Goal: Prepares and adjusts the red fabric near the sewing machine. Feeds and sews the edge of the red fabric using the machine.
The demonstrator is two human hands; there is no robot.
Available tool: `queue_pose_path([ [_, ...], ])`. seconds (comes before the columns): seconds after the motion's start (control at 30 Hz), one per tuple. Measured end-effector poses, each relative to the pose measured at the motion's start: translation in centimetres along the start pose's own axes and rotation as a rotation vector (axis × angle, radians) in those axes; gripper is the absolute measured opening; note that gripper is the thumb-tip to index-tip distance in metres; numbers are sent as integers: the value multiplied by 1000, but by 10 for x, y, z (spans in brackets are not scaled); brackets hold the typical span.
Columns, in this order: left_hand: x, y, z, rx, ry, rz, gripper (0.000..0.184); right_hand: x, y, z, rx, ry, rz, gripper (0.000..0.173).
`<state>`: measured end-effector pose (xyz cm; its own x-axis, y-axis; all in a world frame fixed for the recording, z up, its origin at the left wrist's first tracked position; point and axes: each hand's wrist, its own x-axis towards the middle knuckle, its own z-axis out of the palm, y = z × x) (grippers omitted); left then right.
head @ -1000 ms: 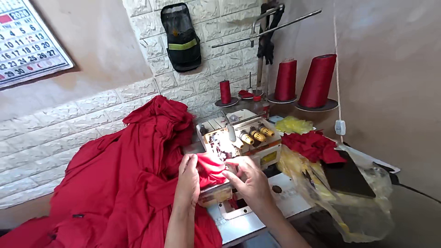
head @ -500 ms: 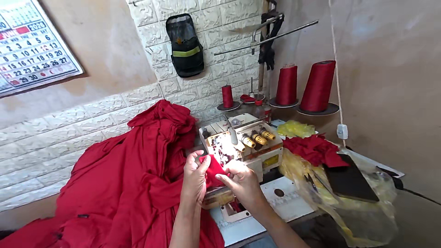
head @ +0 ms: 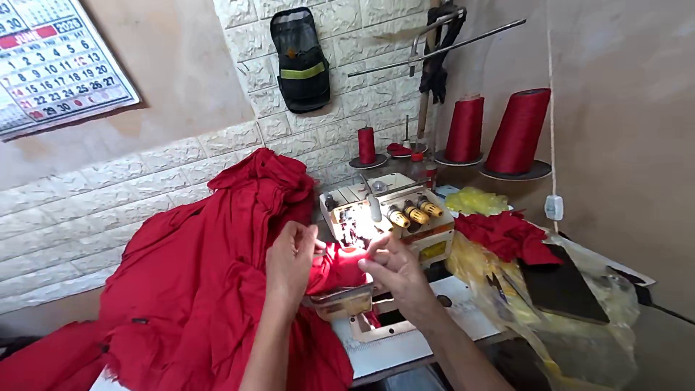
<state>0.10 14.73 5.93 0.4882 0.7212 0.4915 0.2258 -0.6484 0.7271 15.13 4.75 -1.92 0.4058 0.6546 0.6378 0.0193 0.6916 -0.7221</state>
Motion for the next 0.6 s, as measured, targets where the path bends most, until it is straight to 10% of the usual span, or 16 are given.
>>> queue_pose_path([
  [0.13, 2, -9, -18, -106, -258, 25, 16, -1, 2, -10, 22, 94, 30, 35],
  [0.27, 4, -30, -11, 390, -430, 295, 20, -3, 6, -11, 55, 106, 14, 21],
  [0.6, -3, -16, 4, 304, -160, 664, 17, 9, -5, -2, -489, -307, 93, 21],
])
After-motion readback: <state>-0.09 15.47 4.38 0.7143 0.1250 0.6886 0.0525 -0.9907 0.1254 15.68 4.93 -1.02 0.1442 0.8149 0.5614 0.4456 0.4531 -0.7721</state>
